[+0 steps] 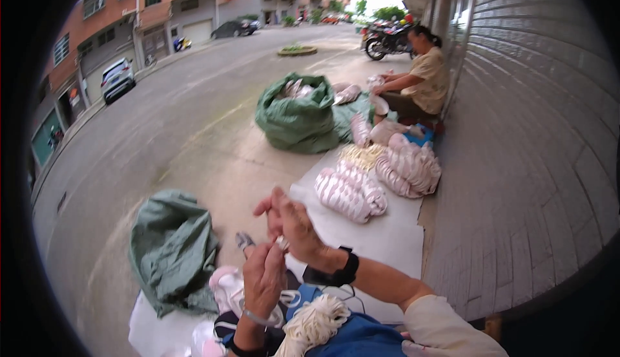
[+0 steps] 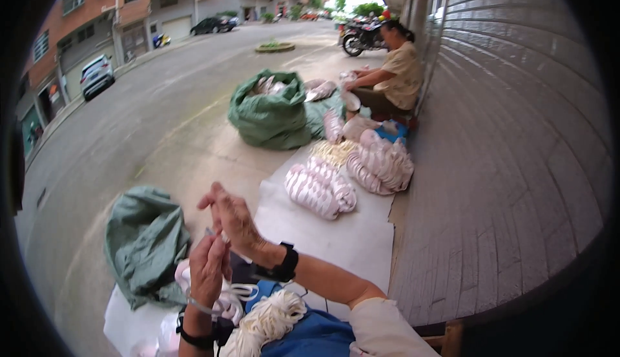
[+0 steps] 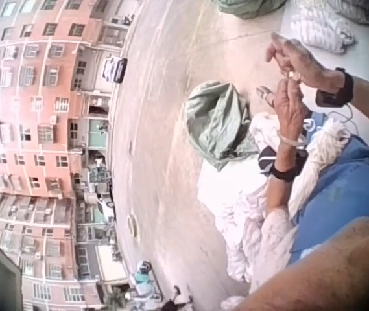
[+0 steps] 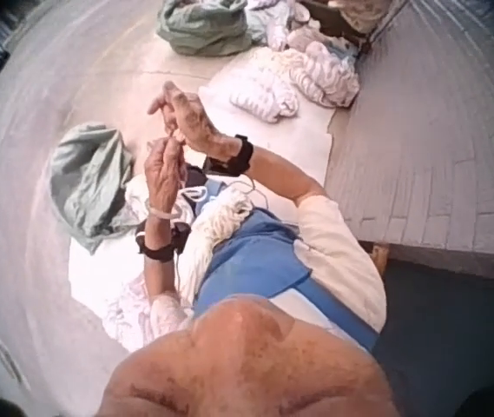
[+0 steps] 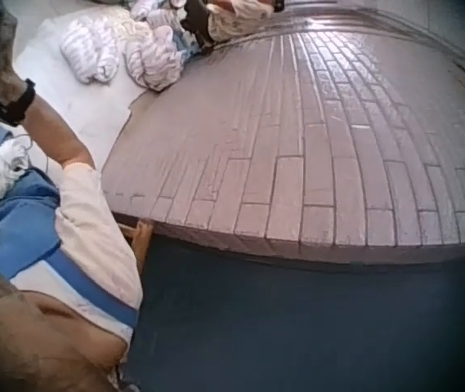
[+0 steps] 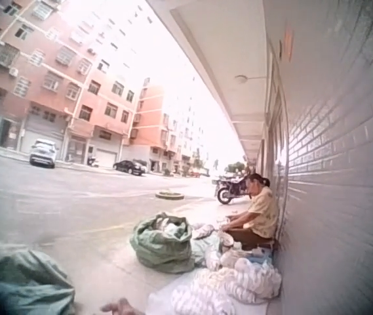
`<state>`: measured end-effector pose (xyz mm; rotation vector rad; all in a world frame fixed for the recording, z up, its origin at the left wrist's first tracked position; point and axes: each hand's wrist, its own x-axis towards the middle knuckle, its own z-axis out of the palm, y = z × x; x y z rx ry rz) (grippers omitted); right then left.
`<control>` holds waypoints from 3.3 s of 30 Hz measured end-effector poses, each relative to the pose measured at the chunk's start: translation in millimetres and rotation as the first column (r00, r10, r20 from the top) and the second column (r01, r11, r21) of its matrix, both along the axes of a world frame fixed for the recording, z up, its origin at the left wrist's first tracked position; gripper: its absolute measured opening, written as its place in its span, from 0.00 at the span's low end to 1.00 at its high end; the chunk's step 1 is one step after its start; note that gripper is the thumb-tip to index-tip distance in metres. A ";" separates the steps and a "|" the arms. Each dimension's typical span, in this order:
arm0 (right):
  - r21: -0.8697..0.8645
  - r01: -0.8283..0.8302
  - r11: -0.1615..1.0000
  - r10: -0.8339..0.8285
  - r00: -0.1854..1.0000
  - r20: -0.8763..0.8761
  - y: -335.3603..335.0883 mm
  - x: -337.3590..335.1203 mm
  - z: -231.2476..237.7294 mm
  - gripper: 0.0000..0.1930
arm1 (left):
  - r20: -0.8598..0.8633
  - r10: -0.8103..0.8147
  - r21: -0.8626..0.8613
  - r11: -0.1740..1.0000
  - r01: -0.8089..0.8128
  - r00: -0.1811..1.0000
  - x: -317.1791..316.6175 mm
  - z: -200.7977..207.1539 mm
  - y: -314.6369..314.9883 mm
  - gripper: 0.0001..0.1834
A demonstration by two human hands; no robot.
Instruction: Insert and thread laces through the eyelets of pink and white sneakers.
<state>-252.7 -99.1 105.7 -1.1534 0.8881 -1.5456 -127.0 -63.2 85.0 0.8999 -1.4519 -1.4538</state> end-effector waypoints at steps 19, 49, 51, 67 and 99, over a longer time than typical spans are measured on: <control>-0.082 -0.069 0.994 0.039 0.946 -0.323 7.6 3.1 5.7 0.16 | -0.244 0.047 0.004 0.999 -0.047 0.969 31.0 15.2 -30.5 0.16; -0.229 -0.293 0.928 0.258 0.951 -0.170 12.6 12.7 91.5 0.13 | -0.275 0.117 -0.347 0.914 -0.212 0.954 52.3 159.4 -38.9 0.15; -0.243 -0.235 0.941 0.213 0.970 -0.116 10.3 11.2 92.3 0.13 | -0.338 0.087 -0.350 0.912 -0.212 0.937 51.2 170.7 -38.7 0.15; -0.463 -0.146 0.874 0.224 0.967 0.118 1.4 8.4 149.1 0.20 | -0.139 0.034 -0.432 0.897 -0.091 0.990 31.6 193.6 -27.2 0.16; -0.749 -0.150 0.646 -0.242 0.890 -0.387 -24.3 24.1 225.4 0.10 | -0.252 0.150 -0.637 0.718 -0.281 0.956 36.3 232.3 -56.2 0.13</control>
